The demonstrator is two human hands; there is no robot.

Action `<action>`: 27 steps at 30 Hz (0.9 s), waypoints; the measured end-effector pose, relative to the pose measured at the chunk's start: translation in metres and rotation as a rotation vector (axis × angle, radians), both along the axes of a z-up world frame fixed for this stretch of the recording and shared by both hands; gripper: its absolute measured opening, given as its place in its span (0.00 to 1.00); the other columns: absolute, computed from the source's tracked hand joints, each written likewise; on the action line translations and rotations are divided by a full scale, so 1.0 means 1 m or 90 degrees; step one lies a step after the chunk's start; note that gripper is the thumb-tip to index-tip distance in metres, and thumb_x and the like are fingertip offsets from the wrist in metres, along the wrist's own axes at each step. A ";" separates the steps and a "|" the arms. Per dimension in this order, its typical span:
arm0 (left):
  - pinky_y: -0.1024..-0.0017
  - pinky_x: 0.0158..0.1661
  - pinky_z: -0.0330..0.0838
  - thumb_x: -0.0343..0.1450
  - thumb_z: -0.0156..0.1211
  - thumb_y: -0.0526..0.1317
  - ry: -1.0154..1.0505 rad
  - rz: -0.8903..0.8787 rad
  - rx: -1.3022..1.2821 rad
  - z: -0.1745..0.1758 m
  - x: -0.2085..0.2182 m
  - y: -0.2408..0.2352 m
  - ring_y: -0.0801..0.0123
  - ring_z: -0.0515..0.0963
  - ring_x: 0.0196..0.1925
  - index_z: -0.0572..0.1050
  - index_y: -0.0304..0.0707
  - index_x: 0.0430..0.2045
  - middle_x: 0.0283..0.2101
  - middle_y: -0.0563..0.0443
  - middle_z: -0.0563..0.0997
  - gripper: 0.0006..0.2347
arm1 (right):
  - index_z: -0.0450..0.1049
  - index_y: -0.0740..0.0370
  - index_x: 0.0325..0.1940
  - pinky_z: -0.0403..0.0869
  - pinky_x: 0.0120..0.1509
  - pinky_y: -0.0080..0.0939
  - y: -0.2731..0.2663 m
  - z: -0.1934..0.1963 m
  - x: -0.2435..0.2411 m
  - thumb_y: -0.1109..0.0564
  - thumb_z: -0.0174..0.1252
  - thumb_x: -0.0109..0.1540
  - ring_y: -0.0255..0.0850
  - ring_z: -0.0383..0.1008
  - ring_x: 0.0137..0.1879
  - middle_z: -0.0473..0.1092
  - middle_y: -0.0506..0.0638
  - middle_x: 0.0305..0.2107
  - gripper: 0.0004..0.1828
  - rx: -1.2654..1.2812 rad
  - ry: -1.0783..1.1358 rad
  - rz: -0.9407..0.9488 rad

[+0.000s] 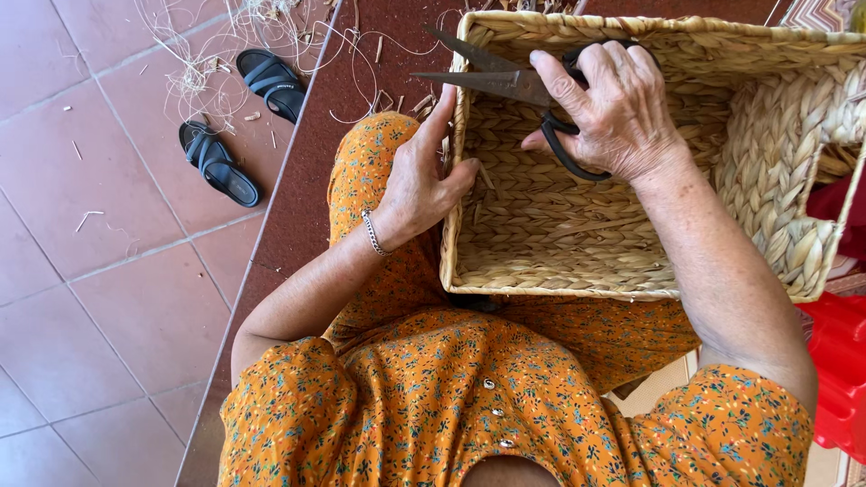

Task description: The person weaves a rectangular basket using dried palm leaves, trimming excess strands with scissors and tucking them into the weave. They continue adding and securing new strands along the basket's rim.

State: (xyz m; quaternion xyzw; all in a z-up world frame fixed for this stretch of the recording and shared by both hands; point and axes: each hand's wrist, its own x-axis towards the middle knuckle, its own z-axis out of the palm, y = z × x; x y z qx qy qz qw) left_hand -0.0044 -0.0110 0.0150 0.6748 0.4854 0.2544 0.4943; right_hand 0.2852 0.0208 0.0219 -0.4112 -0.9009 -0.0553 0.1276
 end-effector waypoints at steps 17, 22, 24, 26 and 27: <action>0.60 0.69 0.69 0.69 0.64 0.32 -0.043 -0.002 0.106 -0.009 -0.001 -0.003 0.48 0.75 0.69 0.47 0.37 0.76 0.67 0.32 0.71 0.39 | 0.72 0.57 0.70 0.71 0.41 0.49 -0.010 0.034 0.005 0.21 0.63 0.62 0.46 0.70 0.36 0.62 0.51 0.31 0.47 -0.029 -0.036 -0.001; 0.60 0.70 0.67 0.69 0.63 0.31 -0.034 -0.013 0.143 -0.010 -0.002 -0.005 0.47 0.73 0.71 0.47 0.37 0.75 0.69 0.32 0.70 0.39 | 0.70 0.54 0.73 0.68 0.44 0.51 -0.011 0.035 0.002 0.18 0.60 0.61 0.47 0.67 0.40 0.60 0.51 0.35 0.50 -0.004 -0.029 -0.022; 0.60 0.71 0.67 0.68 0.62 0.30 -0.044 -0.017 0.126 -0.009 -0.003 -0.005 0.48 0.73 0.71 0.47 0.37 0.76 0.70 0.32 0.69 0.39 | 0.69 0.55 0.72 0.67 0.46 0.51 -0.008 0.033 -0.001 0.19 0.61 0.63 0.46 0.67 0.39 0.60 0.51 0.34 0.48 -0.016 -0.012 -0.013; 0.59 0.72 0.65 0.68 0.62 0.30 -0.033 -0.022 0.166 -0.008 -0.003 -0.004 0.45 0.69 0.73 0.46 0.36 0.75 0.72 0.29 0.64 0.40 | 0.68 0.57 0.72 0.67 0.46 0.50 -0.004 0.031 -0.004 0.20 0.61 0.63 0.45 0.68 0.39 0.60 0.51 0.33 0.48 -0.022 -0.008 -0.007; 0.59 0.72 0.63 0.67 0.63 0.29 -0.027 -0.024 0.186 -0.007 -0.003 -0.004 0.44 0.67 0.75 0.46 0.36 0.75 0.74 0.28 0.62 0.40 | 0.68 0.58 0.72 0.67 0.46 0.50 -0.003 0.029 -0.007 0.21 0.60 0.62 0.45 0.68 0.38 0.60 0.51 0.33 0.48 -0.024 -0.012 -0.006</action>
